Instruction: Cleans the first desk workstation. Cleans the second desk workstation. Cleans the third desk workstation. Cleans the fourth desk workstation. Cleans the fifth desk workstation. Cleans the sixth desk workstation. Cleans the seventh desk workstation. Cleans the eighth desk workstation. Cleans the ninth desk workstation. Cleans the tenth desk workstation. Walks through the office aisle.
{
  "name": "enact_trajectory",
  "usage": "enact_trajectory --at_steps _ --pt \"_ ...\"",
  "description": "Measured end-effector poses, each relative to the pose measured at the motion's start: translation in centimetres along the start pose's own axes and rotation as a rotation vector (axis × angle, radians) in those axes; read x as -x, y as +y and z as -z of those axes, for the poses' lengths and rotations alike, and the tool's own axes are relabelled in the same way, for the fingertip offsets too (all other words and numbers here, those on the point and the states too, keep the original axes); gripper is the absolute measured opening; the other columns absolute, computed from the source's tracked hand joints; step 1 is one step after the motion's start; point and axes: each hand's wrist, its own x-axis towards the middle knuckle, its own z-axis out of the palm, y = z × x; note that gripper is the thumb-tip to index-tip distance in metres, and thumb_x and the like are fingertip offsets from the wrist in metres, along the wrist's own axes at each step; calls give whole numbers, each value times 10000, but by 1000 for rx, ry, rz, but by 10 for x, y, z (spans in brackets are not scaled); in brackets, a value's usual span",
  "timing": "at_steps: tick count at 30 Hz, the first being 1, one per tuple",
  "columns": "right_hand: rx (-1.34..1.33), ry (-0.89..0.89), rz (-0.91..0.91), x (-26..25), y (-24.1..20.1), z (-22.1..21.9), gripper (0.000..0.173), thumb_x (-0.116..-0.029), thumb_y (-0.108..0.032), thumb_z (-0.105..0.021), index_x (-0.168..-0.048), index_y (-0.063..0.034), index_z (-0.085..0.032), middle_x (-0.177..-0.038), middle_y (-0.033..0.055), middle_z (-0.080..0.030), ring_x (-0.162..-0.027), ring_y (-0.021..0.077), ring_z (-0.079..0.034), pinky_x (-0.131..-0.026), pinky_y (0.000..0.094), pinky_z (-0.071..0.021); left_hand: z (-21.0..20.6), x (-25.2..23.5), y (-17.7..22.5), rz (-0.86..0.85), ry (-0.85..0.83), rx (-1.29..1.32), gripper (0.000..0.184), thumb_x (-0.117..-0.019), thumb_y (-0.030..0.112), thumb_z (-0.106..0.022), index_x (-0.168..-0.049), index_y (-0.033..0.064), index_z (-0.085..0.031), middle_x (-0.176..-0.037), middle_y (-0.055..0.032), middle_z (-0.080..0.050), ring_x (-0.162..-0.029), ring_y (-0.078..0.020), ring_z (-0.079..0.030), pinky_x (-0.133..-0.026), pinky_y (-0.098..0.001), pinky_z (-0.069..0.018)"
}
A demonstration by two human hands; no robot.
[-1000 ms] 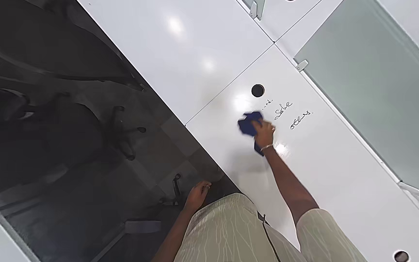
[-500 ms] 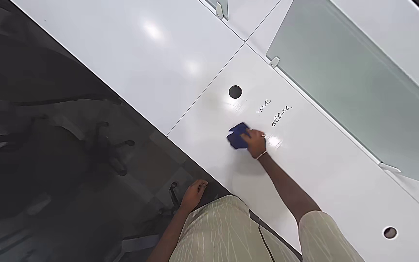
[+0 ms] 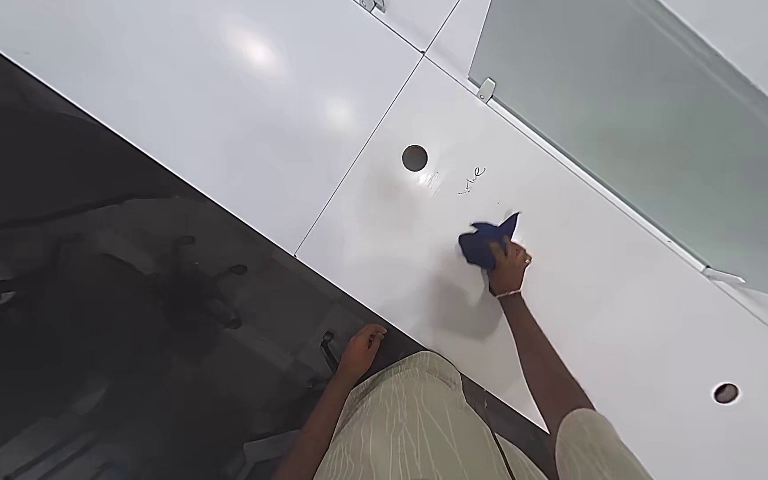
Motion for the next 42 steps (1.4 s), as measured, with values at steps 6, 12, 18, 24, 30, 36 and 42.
enact_trajectory --at_steps 6,12,18,24,30,36,42 --pt "12 260 -499 -185 -16 39 593 -900 -170 -603 -1473 -309 -538 -1557 154 -459 -1374 447 -455 -989 648 -431 3 3 -10 -4 56 15 280 -1066 207 -488 -1211 72 -687 -1143 -107 -710 -984 -188 -695 -915 -386 -562" --pt "-84 -158 209 -61 -117 -29 523 -911 -57 -611 -1372 -302 -646 -1470 174 -556 -1302 450 -529 -1042 673 -395 -1 7 -15 48 34 44 285 -1063 193 -494 -1234 57 -677 -1164 -127 -706 -1026 -218 -695 -960 -418 -552" --pt "-21 -33 126 -143 -97 -7 546 -901 -42 -614 -1406 -249 -617 -1483 209 -534 -1305 502 -510 -992 719 -411 7 12 -12 56 106 72 272 -1063 206 -494 -1217 86 -685 -1135 -101 -705 -982 -180 -690 -923 -387 -558" --pt "-77 164 -202 -217 -151 -6 611 -881 -172 -640 -1472 -300 -545 -1554 185 -458 -1364 464 -462 -1002 674 -410 -9 23 -30 87 154 133 269 -1060 203 -491 -1200 88 -690 -1126 -84 -714 -972 -162 -697 -913 -378 -568" --pt "-54 -201 631 -100 -191 -57 603 -835 -54 -719 -1360 -340 -641 -1454 101 -585 -1290 396 -548 -1030 644 -403 -5 19 -24 96 108 132 278 -1059 215 -499 -1211 72 -683 -1127 -105 -710 -985 -186 -696 -931 -396 -560" --pt "-6 68 -70 -238 -94 19 599 -911 -71 -585 -1476 -265 -543 -1512 200 -501 -1373 483 -448 -1013 710 -387 1 16 -21 99 149 101 279 -1067 209 -491 -1211 71 -685 -1125 -102 -711 -969 -181 -687 -913 -391 -554" --pt "-48 -23 27 -84 -97 -22 596 -880 -123 -666 -1455 -239 -563 -1527 240 -473 -1358 506 -461 -1065 705 -361 -20 24 -46 108 82 120 270 -1055 173 -501 -1217 50 -677 -1138 -115 -713 -1000 -189 -698 -945 -401 -557"
